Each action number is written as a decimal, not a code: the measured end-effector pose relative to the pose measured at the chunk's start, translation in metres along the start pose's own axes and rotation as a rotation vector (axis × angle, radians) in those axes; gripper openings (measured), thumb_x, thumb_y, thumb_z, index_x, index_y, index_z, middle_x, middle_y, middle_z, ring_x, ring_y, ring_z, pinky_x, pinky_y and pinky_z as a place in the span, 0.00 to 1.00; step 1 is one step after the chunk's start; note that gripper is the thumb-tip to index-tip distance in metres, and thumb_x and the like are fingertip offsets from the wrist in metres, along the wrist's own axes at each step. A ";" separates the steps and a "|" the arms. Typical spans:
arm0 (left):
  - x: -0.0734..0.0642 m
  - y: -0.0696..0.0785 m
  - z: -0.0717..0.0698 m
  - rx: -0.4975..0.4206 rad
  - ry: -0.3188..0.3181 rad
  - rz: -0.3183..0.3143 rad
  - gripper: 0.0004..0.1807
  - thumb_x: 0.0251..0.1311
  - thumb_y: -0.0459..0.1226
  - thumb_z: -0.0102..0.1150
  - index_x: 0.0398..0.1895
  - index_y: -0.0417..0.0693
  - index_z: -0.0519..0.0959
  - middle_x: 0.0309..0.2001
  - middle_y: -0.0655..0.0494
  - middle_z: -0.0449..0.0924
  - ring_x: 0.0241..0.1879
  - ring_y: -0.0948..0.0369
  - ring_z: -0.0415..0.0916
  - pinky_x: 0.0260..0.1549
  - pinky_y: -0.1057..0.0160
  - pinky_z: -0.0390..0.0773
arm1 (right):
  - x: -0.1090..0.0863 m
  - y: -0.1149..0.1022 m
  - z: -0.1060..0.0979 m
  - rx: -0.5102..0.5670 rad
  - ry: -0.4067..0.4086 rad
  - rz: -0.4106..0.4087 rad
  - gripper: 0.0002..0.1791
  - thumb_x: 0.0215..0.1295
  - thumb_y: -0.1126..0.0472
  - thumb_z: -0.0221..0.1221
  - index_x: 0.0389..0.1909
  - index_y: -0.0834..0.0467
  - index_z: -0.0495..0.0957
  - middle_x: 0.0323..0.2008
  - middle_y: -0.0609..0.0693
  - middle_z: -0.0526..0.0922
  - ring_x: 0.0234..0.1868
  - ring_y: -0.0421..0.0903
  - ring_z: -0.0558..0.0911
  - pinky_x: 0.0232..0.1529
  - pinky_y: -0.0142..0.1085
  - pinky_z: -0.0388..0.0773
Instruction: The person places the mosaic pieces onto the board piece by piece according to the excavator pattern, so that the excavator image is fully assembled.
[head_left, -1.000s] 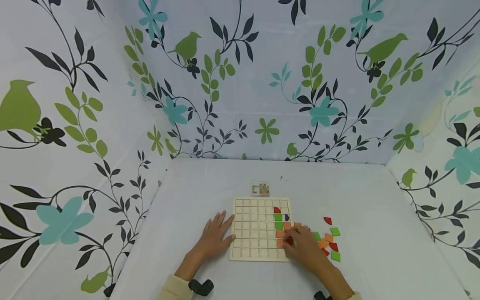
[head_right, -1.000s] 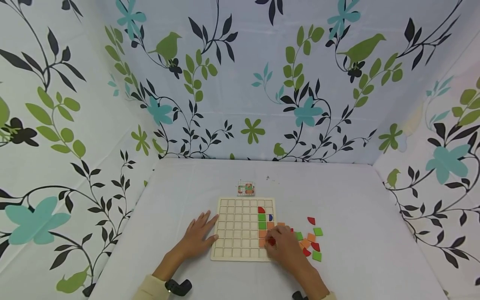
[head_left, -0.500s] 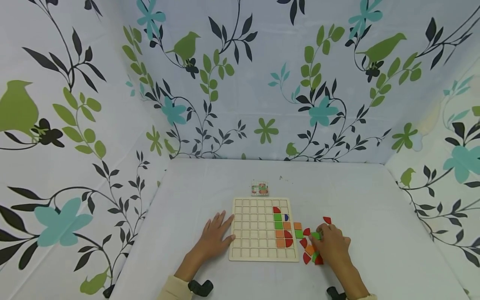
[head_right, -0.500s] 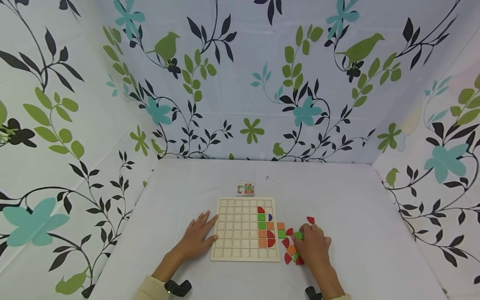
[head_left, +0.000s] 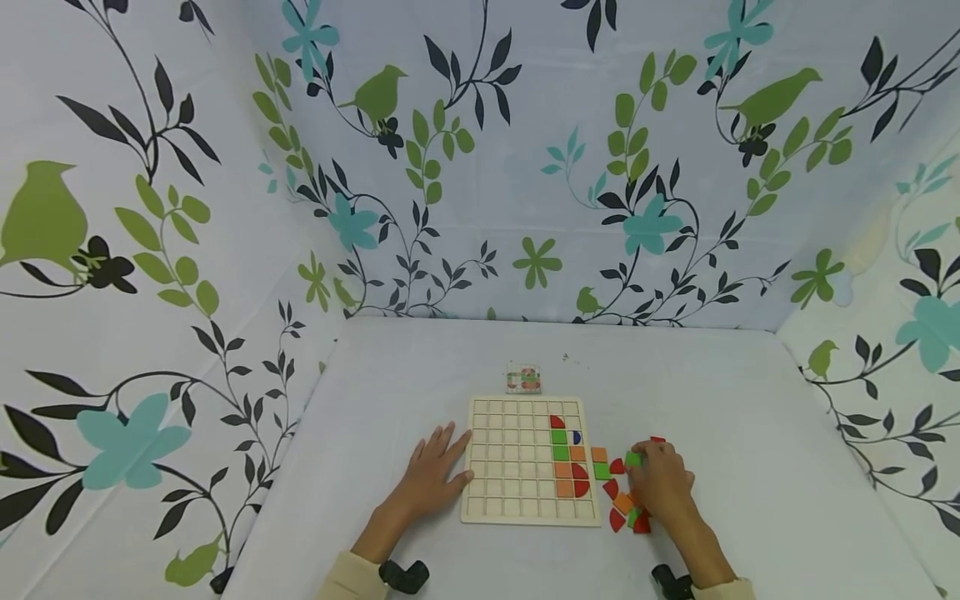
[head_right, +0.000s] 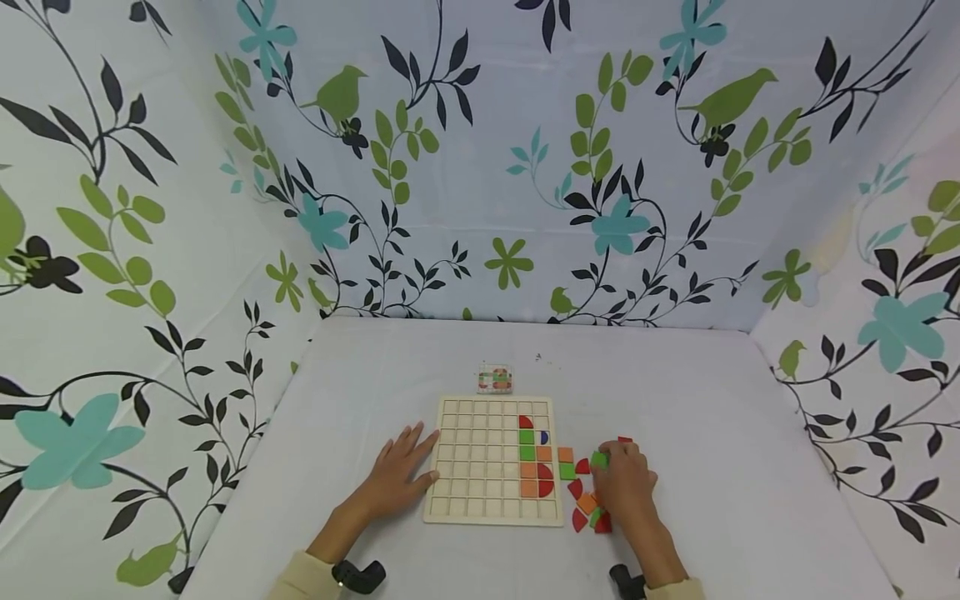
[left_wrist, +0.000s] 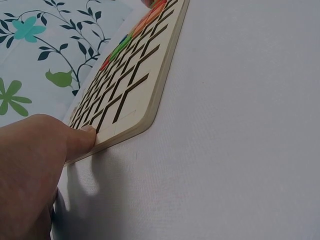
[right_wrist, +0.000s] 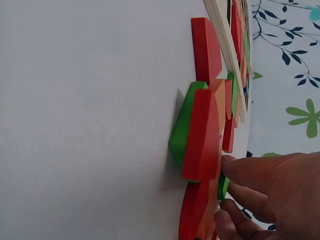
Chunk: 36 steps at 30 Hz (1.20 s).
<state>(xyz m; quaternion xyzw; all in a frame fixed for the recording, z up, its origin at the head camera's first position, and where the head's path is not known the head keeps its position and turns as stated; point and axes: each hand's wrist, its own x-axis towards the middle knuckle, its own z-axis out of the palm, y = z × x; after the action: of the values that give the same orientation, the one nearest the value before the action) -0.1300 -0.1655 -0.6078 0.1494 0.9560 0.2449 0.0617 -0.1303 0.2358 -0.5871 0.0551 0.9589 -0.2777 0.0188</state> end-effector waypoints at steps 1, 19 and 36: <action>0.000 0.000 0.000 -0.001 0.001 0.002 0.36 0.76 0.50 0.55 0.83 0.50 0.63 0.83 0.38 0.53 0.83 0.38 0.48 0.77 0.30 0.49 | 0.000 0.001 0.000 0.002 -0.002 0.006 0.22 0.68 0.62 0.68 0.59 0.67 0.79 0.59 0.73 0.75 0.58 0.69 0.75 0.46 0.60 0.73; 0.000 0.003 -0.001 -0.003 -0.002 -0.001 0.36 0.77 0.50 0.55 0.83 0.51 0.62 0.84 0.39 0.52 0.83 0.39 0.47 0.78 0.31 0.48 | 0.044 -0.008 0.009 0.045 -0.015 -0.017 0.20 0.73 0.63 0.64 0.60 0.70 0.76 0.58 0.71 0.76 0.58 0.66 0.75 0.58 0.64 0.72; -0.001 0.003 -0.004 -0.019 0.004 0.006 0.36 0.77 0.50 0.55 0.83 0.51 0.63 0.84 0.39 0.53 0.83 0.38 0.47 0.77 0.30 0.48 | 0.089 -0.037 0.018 0.095 -0.070 -0.095 0.20 0.73 0.58 0.65 0.58 0.68 0.78 0.56 0.66 0.78 0.56 0.62 0.77 0.61 0.64 0.69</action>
<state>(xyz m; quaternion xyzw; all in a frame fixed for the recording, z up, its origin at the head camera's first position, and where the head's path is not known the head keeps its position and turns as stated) -0.1288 -0.1654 -0.6025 0.1512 0.9533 0.2542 0.0606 -0.2230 0.2036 -0.5888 0.0007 0.9449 -0.3252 0.0362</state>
